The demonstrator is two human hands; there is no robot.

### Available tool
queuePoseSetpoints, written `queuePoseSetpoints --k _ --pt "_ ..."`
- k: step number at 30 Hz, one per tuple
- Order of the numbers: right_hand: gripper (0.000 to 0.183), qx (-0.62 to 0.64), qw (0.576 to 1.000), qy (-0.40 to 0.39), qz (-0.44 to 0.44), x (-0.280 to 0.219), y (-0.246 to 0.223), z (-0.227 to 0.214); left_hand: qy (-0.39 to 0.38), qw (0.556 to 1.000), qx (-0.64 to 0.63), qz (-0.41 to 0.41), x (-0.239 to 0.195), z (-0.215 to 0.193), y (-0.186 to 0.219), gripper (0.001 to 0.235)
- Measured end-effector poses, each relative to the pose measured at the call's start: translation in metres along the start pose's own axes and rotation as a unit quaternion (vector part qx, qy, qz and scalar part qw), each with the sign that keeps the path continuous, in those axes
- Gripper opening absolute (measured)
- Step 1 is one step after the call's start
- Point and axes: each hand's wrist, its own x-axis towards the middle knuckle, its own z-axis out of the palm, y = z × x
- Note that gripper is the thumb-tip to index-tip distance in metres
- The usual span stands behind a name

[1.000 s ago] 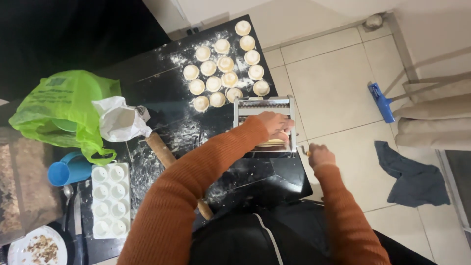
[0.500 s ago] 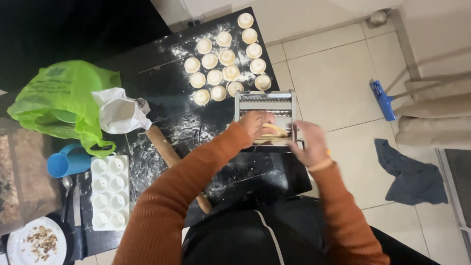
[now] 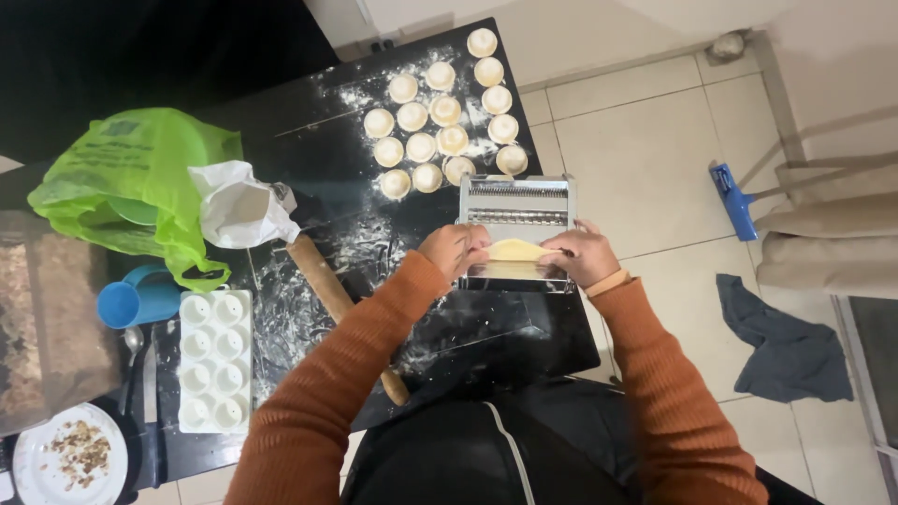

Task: Rolling out dough with a rolling pin and then using a manual pasta machine to flatten it into sheets.

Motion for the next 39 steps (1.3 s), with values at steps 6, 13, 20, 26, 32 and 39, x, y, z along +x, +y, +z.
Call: queuePoseSetpoints --k 6,13,20,26,32,39 --pt "0.014 0.006 1.0 0.004 -0.016 0.01 -0.006 -0.008 0.057 0.989 0.109 0.08 0.0 -0.002 0.007 0.01" --pt "0.03 0.036 0.994 0.076 0.068 -0.022 -0.001 -0.03 -0.019 0.97 0.212 0.12 0.014 -0.011 0.016 0.036" --pt "0.022 -0.227 0.958 0.011 0.173 -0.157 0.073 0.012 0.007 0.99 -0.044 0.131 0.02 -0.007 0.013 0.03" --pt "0.033 -0.188 0.97 0.021 0.15 -0.174 -0.003 -0.05 0.207 0.97 -0.041 0.119 0.008 0.002 -0.025 0.017" --pt "0.04 -0.148 0.973 0.125 0.125 -0.12 -0.031 -0.113 0.269 0.952 -0.093 -0.116 -0.07 0.081 -0.166 0.017" --pt "0.04 -0.117 0.934 0.295 0.161 -0.006 0.055 -0.087 0.199 0.972 -0.008 -0.126 -0.08 0.135 -0.144 0.052"
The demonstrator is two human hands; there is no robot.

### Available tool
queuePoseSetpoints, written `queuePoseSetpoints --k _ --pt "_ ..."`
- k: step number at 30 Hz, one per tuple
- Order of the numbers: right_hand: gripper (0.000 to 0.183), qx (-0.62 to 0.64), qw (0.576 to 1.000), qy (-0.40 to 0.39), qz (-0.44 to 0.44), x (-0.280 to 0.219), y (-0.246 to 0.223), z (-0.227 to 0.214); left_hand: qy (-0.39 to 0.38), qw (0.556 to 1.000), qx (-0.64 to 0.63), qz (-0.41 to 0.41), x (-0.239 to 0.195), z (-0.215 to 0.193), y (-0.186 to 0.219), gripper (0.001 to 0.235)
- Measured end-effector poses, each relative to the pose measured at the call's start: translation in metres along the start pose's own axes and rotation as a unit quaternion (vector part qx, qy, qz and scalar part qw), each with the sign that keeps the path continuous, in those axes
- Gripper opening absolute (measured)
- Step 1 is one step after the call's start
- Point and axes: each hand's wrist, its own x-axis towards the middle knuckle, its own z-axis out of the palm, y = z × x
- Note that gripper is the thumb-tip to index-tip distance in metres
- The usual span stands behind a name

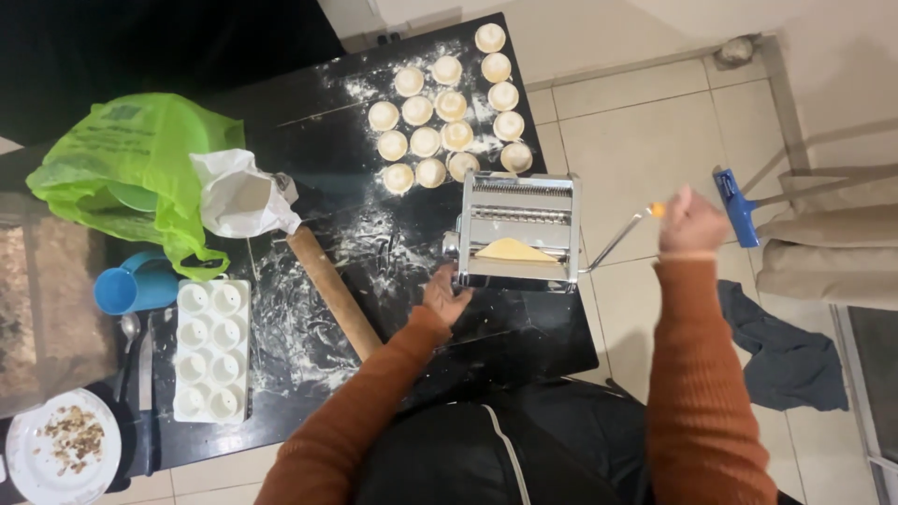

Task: Rolling out dough with a rolling pin and then using a manual pasta machine to flatten it into sheets.

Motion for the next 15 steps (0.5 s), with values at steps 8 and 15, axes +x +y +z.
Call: queuePoseSetpoints --k 8,15 --pt "0.04 -0.219 0.945 -0.245 -0.01 -0.092 0.106 0.1 0.032 0.997 -0.061 -0.033 -0.009 0.031 -0.007 0.084" --pt "0.047 -0.253 0.914 -0.308 0.08 -0.203 0.081 0.0 0.064 0.996 -0.062 -0.023 -0.013 0.037 0.018 0.091"
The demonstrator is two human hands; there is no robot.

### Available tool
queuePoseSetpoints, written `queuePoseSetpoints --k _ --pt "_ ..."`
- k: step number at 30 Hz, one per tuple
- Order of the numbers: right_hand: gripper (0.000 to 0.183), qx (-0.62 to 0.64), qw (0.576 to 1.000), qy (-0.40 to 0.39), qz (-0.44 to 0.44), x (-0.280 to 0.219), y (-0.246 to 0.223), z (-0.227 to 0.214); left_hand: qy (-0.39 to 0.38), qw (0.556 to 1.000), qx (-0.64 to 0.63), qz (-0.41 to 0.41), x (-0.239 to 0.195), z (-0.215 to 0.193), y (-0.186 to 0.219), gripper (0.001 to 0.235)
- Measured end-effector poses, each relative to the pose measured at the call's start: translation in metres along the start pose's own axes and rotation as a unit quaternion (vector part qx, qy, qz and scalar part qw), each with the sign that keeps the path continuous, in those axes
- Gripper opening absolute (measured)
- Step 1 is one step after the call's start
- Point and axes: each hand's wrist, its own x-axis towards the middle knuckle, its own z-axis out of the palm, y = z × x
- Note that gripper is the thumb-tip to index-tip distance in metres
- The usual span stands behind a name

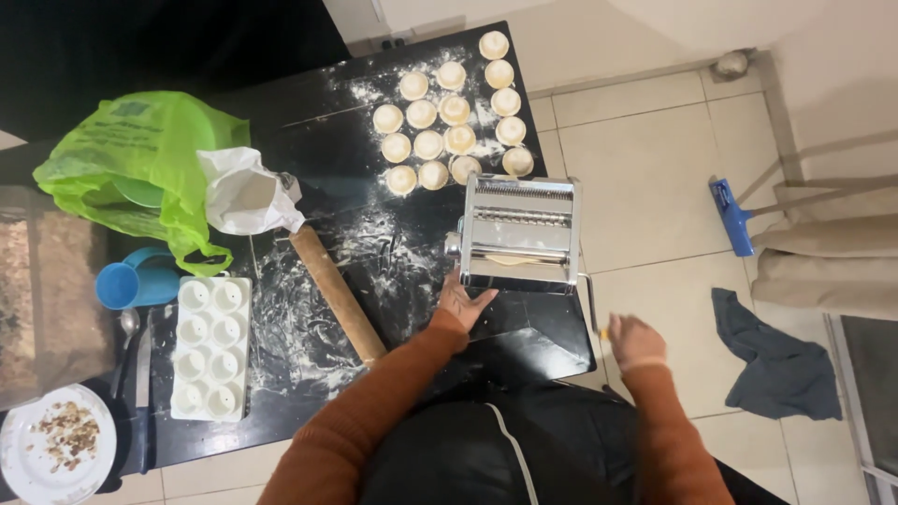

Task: Rolling out dough with a rolling pin and then using a manual pasta machine to flatten it into sheets.

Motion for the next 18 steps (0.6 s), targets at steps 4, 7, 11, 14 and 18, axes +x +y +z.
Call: queuePoseSetpoints --k 4,7,11,14,18 --pt "0.046 0.051 0.996 0.046 -0.056 -0.031 0.009 -0.074 -0.019 0.982 -0.175 -0.072 -0.002 0.005 -0.003 0.09" --pt "0.044 0.143 0.986 0.067 -0.05 -0.018 -0.007 -0.14 -0.031 0.995 0.055 -0.079 0.006 -0.003 0.019 0.082" --pt "0.046 0.164 0.972 0.156 -0.069 0.039 -0.02 -0.169 -0.05 0.989 0.136 -0.027 0.008 0.019 -0.032 0.057" --pt "0.046 0.179 0.953 0.234 -0.068 0.1 -0.036 -0.161 -0.045 0.996 0.076 0.017 0.012 0.003 0.002 0.04" --pt "0.035 0.153 0.95 0.263 -0.074 0.171 -0.058 -0.122 -0.069 0.986 0.047 -0.143 0.013 0.002 -0.006 0.053"
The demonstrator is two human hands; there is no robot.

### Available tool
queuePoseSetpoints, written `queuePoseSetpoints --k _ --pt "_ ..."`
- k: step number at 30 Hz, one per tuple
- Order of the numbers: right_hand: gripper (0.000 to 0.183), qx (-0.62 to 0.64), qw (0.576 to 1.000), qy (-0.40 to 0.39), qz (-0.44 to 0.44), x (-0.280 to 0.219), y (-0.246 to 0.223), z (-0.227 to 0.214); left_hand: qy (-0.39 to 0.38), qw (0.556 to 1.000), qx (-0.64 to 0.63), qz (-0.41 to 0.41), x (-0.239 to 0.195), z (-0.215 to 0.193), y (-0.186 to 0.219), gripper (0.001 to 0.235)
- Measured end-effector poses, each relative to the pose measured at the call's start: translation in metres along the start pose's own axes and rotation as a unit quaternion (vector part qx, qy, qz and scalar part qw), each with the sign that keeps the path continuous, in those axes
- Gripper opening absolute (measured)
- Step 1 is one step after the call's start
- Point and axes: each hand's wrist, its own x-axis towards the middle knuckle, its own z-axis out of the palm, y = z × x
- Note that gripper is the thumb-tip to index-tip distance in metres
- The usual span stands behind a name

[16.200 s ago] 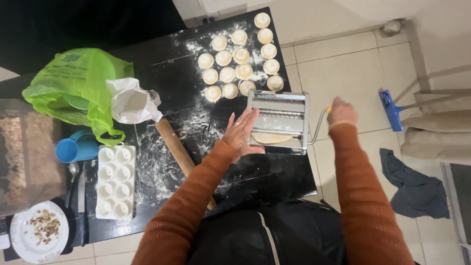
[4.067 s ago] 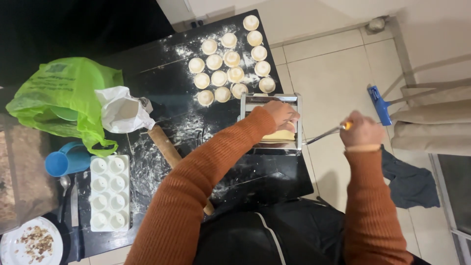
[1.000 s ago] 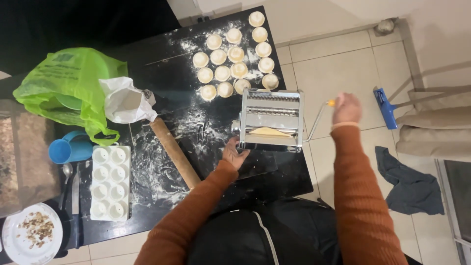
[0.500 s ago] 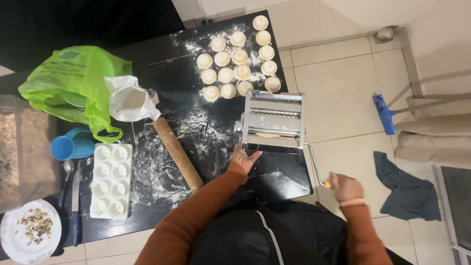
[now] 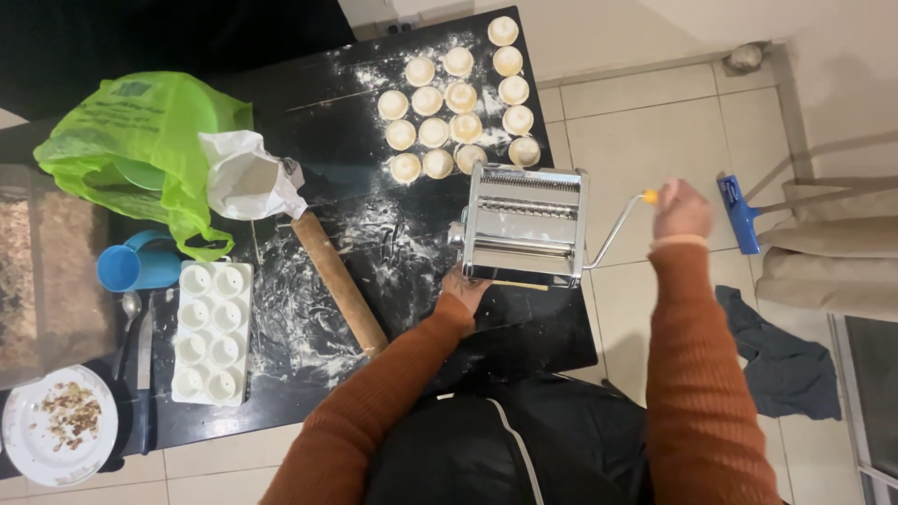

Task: Rolling out dough with a rolling pin and then using a manual pasta machine to flatten it into sheets.

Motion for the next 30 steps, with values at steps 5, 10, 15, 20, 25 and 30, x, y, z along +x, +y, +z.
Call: queuePoseSetpoints --k 5,10,15,20,25,30 --pt "0.032 -0.034 0.995 -0.095 0.001 -0.06 0.07 0.093 0.037 0.993 -0.086 0.07 0.019 -0.021 -0.058 0.048" --pt "0.024 -0.027 0.998 -0.052 -0.029 -0.11 0.015 0.04 0.013 0.952 -0.199 0.233 0.008 -0.087 0.078 0.04" --pt "0.026 0.053 0.992 0.087 -0.069 -0.105 -0.077 -0.026 0.154 0.975 -0.09 0.131 0.032 -0.051 0.062 0.028" --pt "0.032 0.13 0.982 0.071 -0.113 -0.099 -0.15 -0.012 0.19 0.963 -0.128 0.14 0.038 -0.046 0.056 0.028" --pt "0.04 0.116 0.983 0.036 -0.136 -0.107 -0.147 0.016 0.189 0.97 -0.128 0.077 0.034 -0.054 0.062 0.041" --pt "0.041 0.064 0.986 0.051 -0.145 -0.115 -0.14 0.021 0.035 0.992 -0.113 -0.051 0.045 -0.075 0.066 0.062"
